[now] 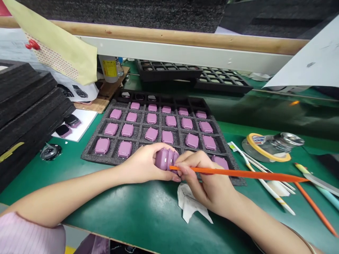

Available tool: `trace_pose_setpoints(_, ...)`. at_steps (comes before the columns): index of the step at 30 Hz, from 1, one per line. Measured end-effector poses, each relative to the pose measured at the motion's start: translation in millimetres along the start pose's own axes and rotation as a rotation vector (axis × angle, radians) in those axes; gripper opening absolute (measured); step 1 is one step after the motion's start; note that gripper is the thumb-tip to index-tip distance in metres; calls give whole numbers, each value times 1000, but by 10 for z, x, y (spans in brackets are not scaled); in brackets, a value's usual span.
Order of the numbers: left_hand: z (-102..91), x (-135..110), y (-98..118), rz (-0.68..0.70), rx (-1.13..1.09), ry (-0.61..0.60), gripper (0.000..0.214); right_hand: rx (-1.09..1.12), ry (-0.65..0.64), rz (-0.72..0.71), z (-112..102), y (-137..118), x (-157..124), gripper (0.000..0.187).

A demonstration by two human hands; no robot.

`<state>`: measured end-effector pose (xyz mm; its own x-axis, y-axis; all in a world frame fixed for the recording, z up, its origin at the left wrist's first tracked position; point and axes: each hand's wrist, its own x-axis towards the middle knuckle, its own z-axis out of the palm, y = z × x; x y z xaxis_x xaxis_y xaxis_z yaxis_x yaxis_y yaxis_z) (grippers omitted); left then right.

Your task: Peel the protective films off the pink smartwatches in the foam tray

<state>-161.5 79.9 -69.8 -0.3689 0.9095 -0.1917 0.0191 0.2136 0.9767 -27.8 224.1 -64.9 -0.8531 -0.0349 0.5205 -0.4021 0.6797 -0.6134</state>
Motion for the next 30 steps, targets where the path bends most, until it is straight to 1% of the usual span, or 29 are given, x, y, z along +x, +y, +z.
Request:
trace_pose_setpoints(2,0,-1,6,-5,0,-5,54,-5,-5,0,-1,-1,7,9)
trace_pose_setpoints(5,0,2,12,-16,-6,-4,53,-26,43,11,-1,-14,22,10)
trace_pose_setpoints(8,3,7,10,-6,10,13,53,-95,18,-13,7,-41,29,11)
trace_pose_setpoints(11,8,6,8,-14,30,38,55,-149,76,-36,21,-60,21,11)
trace_pose_setpoints(12,10,4,8,-18,30,41,55,-147,87,-34,25,-61,16,11)
trace_pose_setpoints(15,10,-4,10,-12,18,35,55,-122,56,-22,28,-55,-5,10)
trace_pose_setpoints(20,3,-8,14,-14,19,29,53,-49,58,-25,32,-34,-19,10)
trace_pose_setpoints(22,3,-6,16,-7,17,28,53,-52,52,-14,38,-22,-19,10)
trace_pose_setpoints(25,6,-6,17,-10,12,32,54,-30,83,12,44,-3,-18,9)
trace_pose_setpoints(28,7,-8,16,-7,7,22,53,-46,54,-11,37,2,-18,10)
trace_pose_setpoints(30,8,-7,13,-9,1,22,53,-52,62,-14,32,-1,-18,10)
